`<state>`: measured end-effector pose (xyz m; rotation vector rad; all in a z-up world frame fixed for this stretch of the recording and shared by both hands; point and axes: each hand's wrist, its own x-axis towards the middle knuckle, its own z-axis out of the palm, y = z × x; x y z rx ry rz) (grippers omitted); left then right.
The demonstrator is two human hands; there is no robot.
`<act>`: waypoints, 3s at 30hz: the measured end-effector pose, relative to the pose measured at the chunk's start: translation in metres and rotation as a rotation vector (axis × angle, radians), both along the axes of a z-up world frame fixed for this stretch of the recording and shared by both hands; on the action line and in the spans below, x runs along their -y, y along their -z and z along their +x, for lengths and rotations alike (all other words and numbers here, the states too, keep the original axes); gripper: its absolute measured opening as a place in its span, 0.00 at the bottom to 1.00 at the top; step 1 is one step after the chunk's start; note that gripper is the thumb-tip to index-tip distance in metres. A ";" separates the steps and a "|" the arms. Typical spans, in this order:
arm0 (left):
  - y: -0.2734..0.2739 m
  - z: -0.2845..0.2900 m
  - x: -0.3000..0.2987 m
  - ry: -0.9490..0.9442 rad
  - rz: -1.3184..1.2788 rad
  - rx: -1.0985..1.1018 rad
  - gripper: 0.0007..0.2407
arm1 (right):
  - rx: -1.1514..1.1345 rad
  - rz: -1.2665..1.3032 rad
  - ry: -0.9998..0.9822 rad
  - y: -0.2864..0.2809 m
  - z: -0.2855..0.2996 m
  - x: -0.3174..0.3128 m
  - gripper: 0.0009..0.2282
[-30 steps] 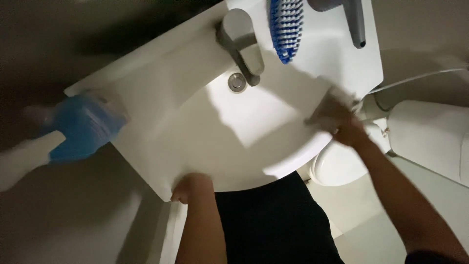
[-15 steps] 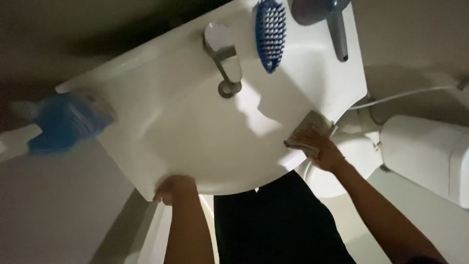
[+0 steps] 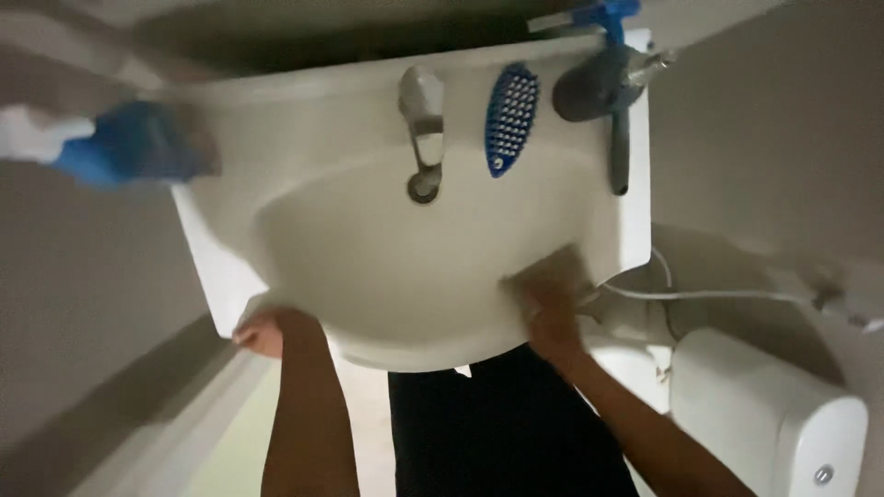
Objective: The person wipes the interior of a white bathroom sink using a gray cloth. They repeatedly rub the basin and the area around the drain in circular and back-and-forth motions, occasionally refolding the cloth.
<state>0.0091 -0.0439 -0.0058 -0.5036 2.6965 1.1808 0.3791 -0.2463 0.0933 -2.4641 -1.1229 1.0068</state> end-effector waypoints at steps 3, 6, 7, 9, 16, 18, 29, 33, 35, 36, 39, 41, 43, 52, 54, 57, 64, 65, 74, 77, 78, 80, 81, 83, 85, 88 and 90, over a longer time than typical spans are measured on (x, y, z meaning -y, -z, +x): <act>-0.036 0.025 0.028 0.515 0.020 -0.045 0.20 | -0.591 0.354 -0.260 -0.018 -0.012 0.011 0.26; -0.059 0.045 0.057 0.634 0.085 -0.028 0.26 | -0.609 0.260 -0.672 -0.028 0.019 -0.009 0.25; -0.061 0.052 0.076 0.577 0.114 0.092 0.27 | -0.480 -0.087 -0.515 -0.042 0.022 -0.029 0.22; -0.068 0.070 0.104 0.510 0.154 0.211 0.28 | -0.322 -0.414 -0.355 -0.076 0.019 -0.063 0.20; -0.062 0.107 0.120 -0.014 0.002 0.482 0.40 | 0.286 -0.122 -0.727 0.026 0.040 -0.026 0.13; -0.072 0.109 0.111 -0.070 -0.044 0.417 0.40 | 0.186 -0.104 -0.669 -0.016 -0.009 -0.050 0.09; -0.047 0.113 0.105 -0.048 -0.468 0.159 0.24 | -0.615 -0.551 -0.145 0.041 -0.152 -0.122 0.39; -0.056 0.101 0.099 -0.028 -0.478 0.356 0.22 | -0.592 -0.525 -0.479 0.052 -0.152 -0.125 0.29; -0.042 0.107 0.104 -0.024 -0.513 0.076 0.21 | -0.558 -0.204 -0.917 0.098 -0.110 -0.100 0.20; -0.029 0.109 0.110 -0.027 -0.515 0.078 0.21 | -0.558 -0.208 -0.919 0.084 -0.095 -0.106 0.20; -0.001 0.111 0.115 -0.027 -0.530 0.055 0.21 | -0.457 -0.137 -0.838 0.069 -0.056 -0.125 0.18; -0.002 0.108 0.114 -0.022 -0.553 0.041 0.20 | -0.393 -0.100 -0.776 0.084 -0.027 -0.119 0.18; -0.007 0.108 0.114 -0.017 -0.573 0.027 0.20 | -0.327 -0.061 -0.716 0.086 -0.015 -0.141 0.17; 0.013 0.109 0.129 0.008 -0.666 -0.058 0.22 | -0.056 0.115 -0.434 0.287 -0.015 -0.166 0.16; 0.015 0.110 0.131 0.022 -0.683 -0.077 0.22 | 0.008 0.158 -0.363 0.297 -0.064 -0.172 0.16; 0.011 0.112 0.128 0.038 -0.701 -0.099 0.23 | 0.071 0.198 -0.290 0.167 -0.157 -0.187 0.16; 0.012 0.114 0.123 0.006 -0.667 -0.057 0.23 | 0.117 -0.068 -0.635 0.083 -0.101 -0.127 0.26; 0.012 0.113 0.125 0.000 -0.666 -0.050 0.23 | 0.122 -0.111 -0.686 0.049 -0.100 -0.126 0.28; 0.009 0.107 0.125 -0.019 -0.653 0.052 0.23 | -0.092 -0.071 -0.217 0.140 -0.119 -0.129 0.22; 0.013 0.108 0.131 0.037 -0.647 0.010 0.24 | -0.501 0.198 0.135 0.083 -0.231 -0.205 0.26; 0.012 0.107 0.130 0.037 -0.650 0.009 0.24 | -0.501 0.195 0.136 0.077 -0.251 -0.214 0.26; 0.012 0.105 0.126 0.040 -0.652 -0.041 0.24 | -0.696 0.559 0.042 0.065 -0.292 -0.236 0.19; 0.018 0.107 0.129 0.041 -0.651 -0.042 0.24 | -0.696 0.560 0.042 0.064 -0.286 -0.228 0.19; 0.031 0.110 0.138 0.023 -0.708 -0.062 0.23 | -0.506 0.090 -0.435 0.061 -0.276 -0.209 0.27; 0.008 0.111 0.127 0.083 -0.754 -0.030 0.23 | -0.666 0.069 -0.563 0.064 -0.258 -0.167 0.10; 0.014 0.112 0.129 0.091 -0.714 -0.036 0.23 | -0.780 0.242 -0.872 0.051 -0.236 -0.156 0.20; 0.022 0.110 0.134 0.046 -0.625 -0.072 0.23 | -0.718 0.434 -1.045 0.029 -0.236 -0.166 0.17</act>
